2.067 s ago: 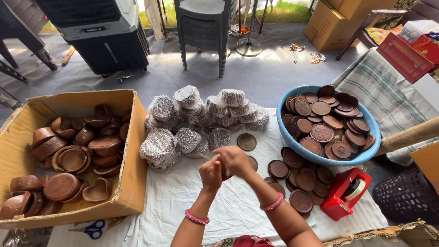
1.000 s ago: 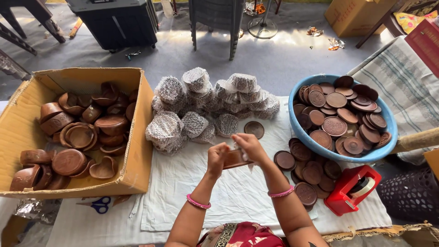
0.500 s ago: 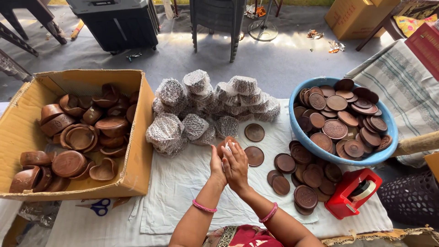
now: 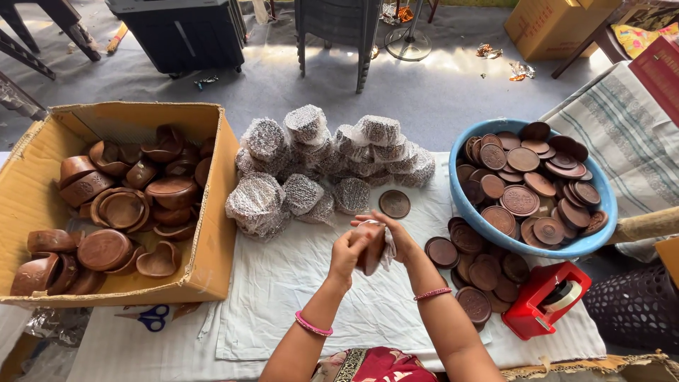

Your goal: The person wipes small, round wooden items with a white cloth. They pick up each item from a pile on a white sheet, wipe it, and place it back down. A cardboard box of wooden bowls and a blue basin of wooden discs are visible nearby.

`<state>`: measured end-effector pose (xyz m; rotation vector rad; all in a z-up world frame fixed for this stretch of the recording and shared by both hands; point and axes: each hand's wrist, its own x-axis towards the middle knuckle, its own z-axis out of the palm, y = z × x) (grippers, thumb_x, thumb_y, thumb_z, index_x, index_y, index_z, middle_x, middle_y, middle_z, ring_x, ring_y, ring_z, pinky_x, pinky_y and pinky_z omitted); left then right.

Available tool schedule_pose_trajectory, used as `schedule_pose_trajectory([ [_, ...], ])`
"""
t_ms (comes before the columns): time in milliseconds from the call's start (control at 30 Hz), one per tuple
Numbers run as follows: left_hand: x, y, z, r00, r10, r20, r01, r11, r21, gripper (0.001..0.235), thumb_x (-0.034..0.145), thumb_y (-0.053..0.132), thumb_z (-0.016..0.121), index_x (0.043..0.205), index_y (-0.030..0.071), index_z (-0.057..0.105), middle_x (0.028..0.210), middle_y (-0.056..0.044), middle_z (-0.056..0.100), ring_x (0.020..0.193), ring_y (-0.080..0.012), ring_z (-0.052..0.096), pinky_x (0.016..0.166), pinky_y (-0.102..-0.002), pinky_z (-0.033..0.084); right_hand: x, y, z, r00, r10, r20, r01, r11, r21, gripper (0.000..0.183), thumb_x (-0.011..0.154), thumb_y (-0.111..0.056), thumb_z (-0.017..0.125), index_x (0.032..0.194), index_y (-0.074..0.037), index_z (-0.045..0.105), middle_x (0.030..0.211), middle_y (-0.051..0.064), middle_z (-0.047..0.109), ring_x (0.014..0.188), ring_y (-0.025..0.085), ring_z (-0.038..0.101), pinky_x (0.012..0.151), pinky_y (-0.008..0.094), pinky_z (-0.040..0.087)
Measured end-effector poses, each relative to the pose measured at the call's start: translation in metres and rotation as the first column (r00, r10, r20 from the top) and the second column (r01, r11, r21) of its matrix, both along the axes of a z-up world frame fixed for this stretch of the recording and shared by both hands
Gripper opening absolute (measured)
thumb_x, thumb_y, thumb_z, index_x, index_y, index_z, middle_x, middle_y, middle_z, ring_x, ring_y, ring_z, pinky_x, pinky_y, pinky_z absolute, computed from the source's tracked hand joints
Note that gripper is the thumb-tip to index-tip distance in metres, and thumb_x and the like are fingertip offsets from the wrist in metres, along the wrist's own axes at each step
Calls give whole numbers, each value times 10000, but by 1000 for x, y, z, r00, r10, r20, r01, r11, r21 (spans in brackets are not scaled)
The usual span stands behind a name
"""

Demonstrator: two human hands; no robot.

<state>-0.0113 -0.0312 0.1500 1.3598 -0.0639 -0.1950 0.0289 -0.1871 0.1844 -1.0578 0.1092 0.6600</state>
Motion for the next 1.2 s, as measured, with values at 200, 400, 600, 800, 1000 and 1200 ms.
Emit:
schedule_pose_trajectory([
  [200,-17,-24,42,957,37,-288,-239,667,-706,586,881,430,663,1358,96,600,1284,44,726,1165,-99,689,1006,-271,547,-20,21,-40,858,-455,-238,510,807,297,634,800,-583,653,1236,-123,654,1254,90,691,1078,283,695,938,469,560],
  [400,2,-26,-64,991,54,119,-57,998,28,588,920,489,648,1343,124,465,1099,-98,727,1032,-263,698,913,-405,548,-1,12,-167,793,-462,-397,606,657,448,526,960,-523,628,1208,-61,665,1143,142,709,1037,319,677,962,460,571],
  [600,12,-2,-61,676,-258,690,-340,722,603,414,918,353,740,1147,76,535,976,-140,616,940,-369,600,844,-472,488,-10,25,-141,652,-541,-531,718,665,204,527,996,-471,372,1223,-106,677,1134,87,753,1022,256,712,899,433,585],
  [800,21,24,-69,685,-363,632,-371,574,731,371,868,330,762,1100,85,608,921,-103,616,894,-322,607,829,-448,479,19,-13,-252,680,-527,-510,708,653,268,316,1028,-355,533,1165,-111,681,999,62,711,872,226,662,738,390,560],
  [1000,12,39,-88,664,-535,522,-270,480,835,286,812,255,794,1002,128,623,1024,-92,597,1046,-280,593,1098,-487,414,17,10,-107,523,-810,266,851,511,-120,225,986,-200,658,1157,-68,594,1045,31,643,947,170,626,836,334,530],
  [1200,-1,29,-97,828,108,551,-457,699,549,460,668,171,826,986,27,526,1177,-195,516,1165,-395,475,1032,-489,368,-3,39,-94,670,16,742,630,515,-581,317,974,-322,633,1136,-63,550,1040,109,585,995,252,599,923,406,491],
])
